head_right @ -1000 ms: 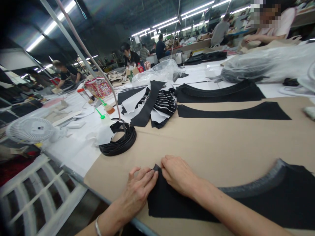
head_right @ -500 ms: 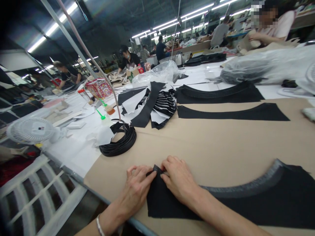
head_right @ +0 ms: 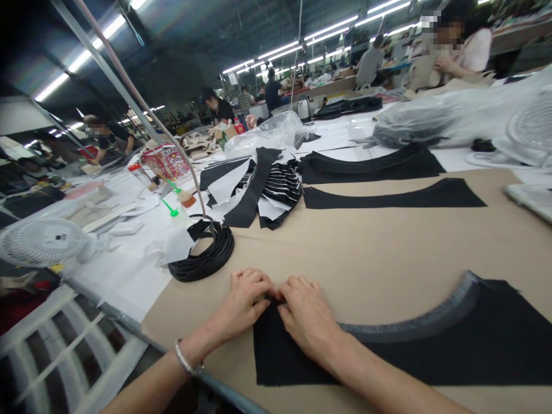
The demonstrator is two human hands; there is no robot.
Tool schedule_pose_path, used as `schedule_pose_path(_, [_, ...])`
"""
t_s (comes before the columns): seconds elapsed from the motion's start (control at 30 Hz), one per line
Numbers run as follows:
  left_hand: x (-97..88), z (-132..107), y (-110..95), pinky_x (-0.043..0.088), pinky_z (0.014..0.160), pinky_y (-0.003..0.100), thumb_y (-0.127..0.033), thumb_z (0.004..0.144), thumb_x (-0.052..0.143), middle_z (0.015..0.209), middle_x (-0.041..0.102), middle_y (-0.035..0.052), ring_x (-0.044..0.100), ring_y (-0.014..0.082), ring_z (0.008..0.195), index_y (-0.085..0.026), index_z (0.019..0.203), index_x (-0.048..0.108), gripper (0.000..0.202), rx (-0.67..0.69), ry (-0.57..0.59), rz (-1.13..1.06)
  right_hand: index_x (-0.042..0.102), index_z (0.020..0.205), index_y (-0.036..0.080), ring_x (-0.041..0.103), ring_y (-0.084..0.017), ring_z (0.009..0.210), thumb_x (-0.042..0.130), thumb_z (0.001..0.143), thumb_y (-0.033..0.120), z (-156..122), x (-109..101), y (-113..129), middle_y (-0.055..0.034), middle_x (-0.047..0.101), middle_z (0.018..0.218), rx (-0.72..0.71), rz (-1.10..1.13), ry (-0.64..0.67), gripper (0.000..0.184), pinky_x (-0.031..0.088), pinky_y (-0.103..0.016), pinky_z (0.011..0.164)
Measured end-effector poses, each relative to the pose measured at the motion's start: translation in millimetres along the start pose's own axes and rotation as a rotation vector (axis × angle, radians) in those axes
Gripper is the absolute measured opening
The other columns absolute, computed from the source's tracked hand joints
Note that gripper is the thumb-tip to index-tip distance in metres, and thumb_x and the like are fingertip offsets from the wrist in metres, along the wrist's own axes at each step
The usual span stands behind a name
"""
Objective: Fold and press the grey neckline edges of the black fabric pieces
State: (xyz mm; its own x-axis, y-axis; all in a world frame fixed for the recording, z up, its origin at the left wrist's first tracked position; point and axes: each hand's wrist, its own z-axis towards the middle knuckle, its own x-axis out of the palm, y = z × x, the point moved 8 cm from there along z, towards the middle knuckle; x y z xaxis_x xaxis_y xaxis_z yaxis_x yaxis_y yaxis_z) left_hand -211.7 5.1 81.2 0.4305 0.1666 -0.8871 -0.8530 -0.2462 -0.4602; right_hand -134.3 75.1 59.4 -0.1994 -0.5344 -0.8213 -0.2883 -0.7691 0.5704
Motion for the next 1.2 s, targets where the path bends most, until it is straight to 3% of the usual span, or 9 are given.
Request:
schedule_pose_path(0.4, [3.6, 11, 5, 0.026, 0.082, 0.038, -0.007, 0.076, 0.057, 0.085, 0.063, -0.0034, 0.054, 0.0160, 0.094, -0.024, 0.078, 0.067, 0.020, 0.016, 0.061, -0.016, 0.063, 0.078, 0.021, 0.055, -0.020, 0.088, 0.063, 0.077, 0.007, 2, -1, -6, -0.0008, 0.061, 0.084, 0.064, 0.022, -0.017, 0.013, 0.033, -0.031, 0.076])
schedule_pose_path(0.63, [2.7, 3, 3, 0.025, 0.087, 0.039, -0.009, 0.084, 0.060, 0.091, 0.064, -0.0027, 0.054, 0.0158, 0.098, -0.026, 0.084, 0.070, 0.020, 0.106, 0.025, 0.019, 0.064, 0.085, 0.021, 0.050, -0.020, 0.085, 0.063, 0.085, 0.011, -13, -5, 15, -0.0013, 0.059, 0.086, -0.195, -0.187, -0.169, 0.010, 0.030, -0.035, 0.075])
schedule_pose_path(0.83, [-0.1, -9, 1, 0.023, 0.092, 0.042, -0.017, 0.092, 0.054, 0.095, 0.067, -0.0025, 0.053, 0.0165, 0.099, -0.030, 0.096, 0.069, 0.020, 0.245, -0.007, 0.092, 0.064, 0.084, 0.017, 0.044, -0.021, 0.077, 0.066, 0.074, 0.005, -28, 2, 33, -0.0033, 0.057, 0.079, -0.424, -0.446, -0.307, 0.016, 0.029, -0.037, 0.072])
schedule_pose_path(1.0, [-1.6, -18, -1, 0.023, 0.095, 0.042, -0.023, 0.096, 0.049, 0.103, 0.068, -0.0007, 0.052, 0.0179, 0.107, -0.032, 0.108, 0.065, 0.022, 0.392, -0.046, 0.209, 0.065, 0.086, 0.014, 0.043, -0.022, 0.078, 0.060, 0.072, 0.002, -36, 4, 39, -0.0049, 0.056, 0.080, -0.492, -0.540, -0.372, 0.019, 0.031, -0.039, 0.074])
schedule_pose_path(1.2, [-4.8, -20, 1, 0.023, 0.098, 0.041, -0.019, 0.095, 0.048, 0.109, 0.067, -0.0009, 0.051, 0.0173, 0.111, -0.032, 0.113, 0.064, 0.027, 0.425, -0.015, 0.276, 0.065, 0.086, 0.015, 0.045, -0.023, 0.082, 0.055, 0.075, 0.003, -37, 6, 41, -0.0064, 0.057, 0.083, -0.483, -0.572, -0.336, 0.019, 0.032, -0.041, 0.077])
